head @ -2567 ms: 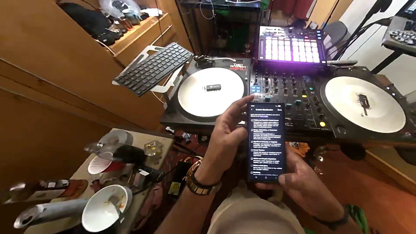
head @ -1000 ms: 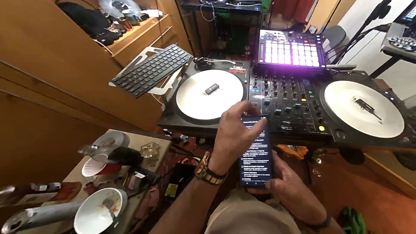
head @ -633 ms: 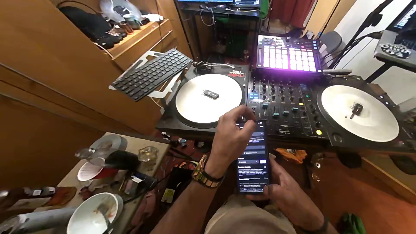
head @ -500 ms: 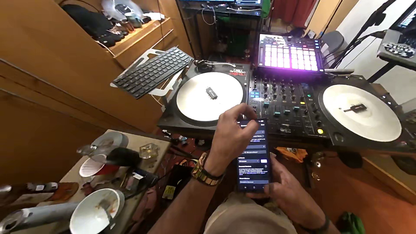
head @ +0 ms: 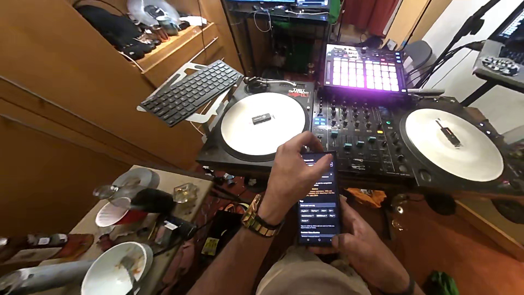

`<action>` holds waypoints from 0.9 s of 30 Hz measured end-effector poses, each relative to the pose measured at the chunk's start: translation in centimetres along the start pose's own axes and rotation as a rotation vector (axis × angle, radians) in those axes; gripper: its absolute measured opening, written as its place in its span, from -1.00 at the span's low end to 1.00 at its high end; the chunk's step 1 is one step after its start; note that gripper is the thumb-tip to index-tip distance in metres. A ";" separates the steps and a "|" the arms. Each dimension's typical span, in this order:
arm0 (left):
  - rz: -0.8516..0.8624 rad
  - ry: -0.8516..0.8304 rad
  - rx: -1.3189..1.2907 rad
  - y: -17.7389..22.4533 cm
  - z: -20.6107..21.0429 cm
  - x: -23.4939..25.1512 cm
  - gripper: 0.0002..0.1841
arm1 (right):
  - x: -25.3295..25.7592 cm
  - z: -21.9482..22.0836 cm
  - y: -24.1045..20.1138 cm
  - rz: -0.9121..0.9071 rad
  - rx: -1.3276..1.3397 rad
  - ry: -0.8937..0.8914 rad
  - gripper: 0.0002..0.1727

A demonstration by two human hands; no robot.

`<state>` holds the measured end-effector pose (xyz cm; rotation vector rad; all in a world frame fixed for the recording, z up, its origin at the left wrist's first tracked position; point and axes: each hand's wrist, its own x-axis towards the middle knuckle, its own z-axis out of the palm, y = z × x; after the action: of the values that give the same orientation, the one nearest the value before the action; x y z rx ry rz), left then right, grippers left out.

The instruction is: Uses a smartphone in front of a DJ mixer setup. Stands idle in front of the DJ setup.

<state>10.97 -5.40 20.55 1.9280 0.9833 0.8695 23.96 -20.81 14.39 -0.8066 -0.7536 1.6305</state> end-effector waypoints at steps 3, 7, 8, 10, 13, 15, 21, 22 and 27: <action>0.005 0.017 0.016 0.0 0.2 0.1 -0.84 | 0.1 -0.1 -0.1 -0.008 0.014 -0.012 0.05; 0.006 -0.043 -0.136 -0.7 -0.4 0.4 -0.79 | 0.1 0.0 -0.2 0.007 0.008 -0.008 0.03; 0.010 -0.056 -0.197 -1.1 -0.6 0.5 -0.68 | 0.0 0.0 -0.1 0.010 0.014 -0.016 0.01; 0.020 -0.062 -0.285 -1.5 -0.8 0.6 -0.52 | 0.0 -0.1 -0.1 0.011 0.010 -0.022 0.02; 0.006 -0.039 -0.312 -1.4 -1.0 0.6 -0.46 | 0.2 -0.1 -0.2 0.019 0.002 -0.025 0.01; 0.000 -0.027 -0.299 -1.4 -1.1 0.7 -0.47 | 0.3 -0.2 -0.3 0.020 0.009 -0.029 0.03; -0.136 -0.222 -0.412 -3.6 -2.8 -1.6 -0.47 | 0.1 -1.3 -0.3 0.031 -0.068 -0.027 -0.16; -0.205 -0.303 -0.510 -4.9 -3.3 -2.7 -0.45 | 0.3 -1.7 -0.3 0.050 -0.116 -0.030 -0.23; -0.595 -0.191 -1.065 -11.8 -3.1 -10.9 -0.52 | 2.2 -3.1 1.4 0.294 -0.346 -0.136 -0.05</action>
<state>-0.38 -9.12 9.45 0.7325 0.6825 0.6260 25.41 -18.69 11.28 -1.1014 -1.0728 1.8567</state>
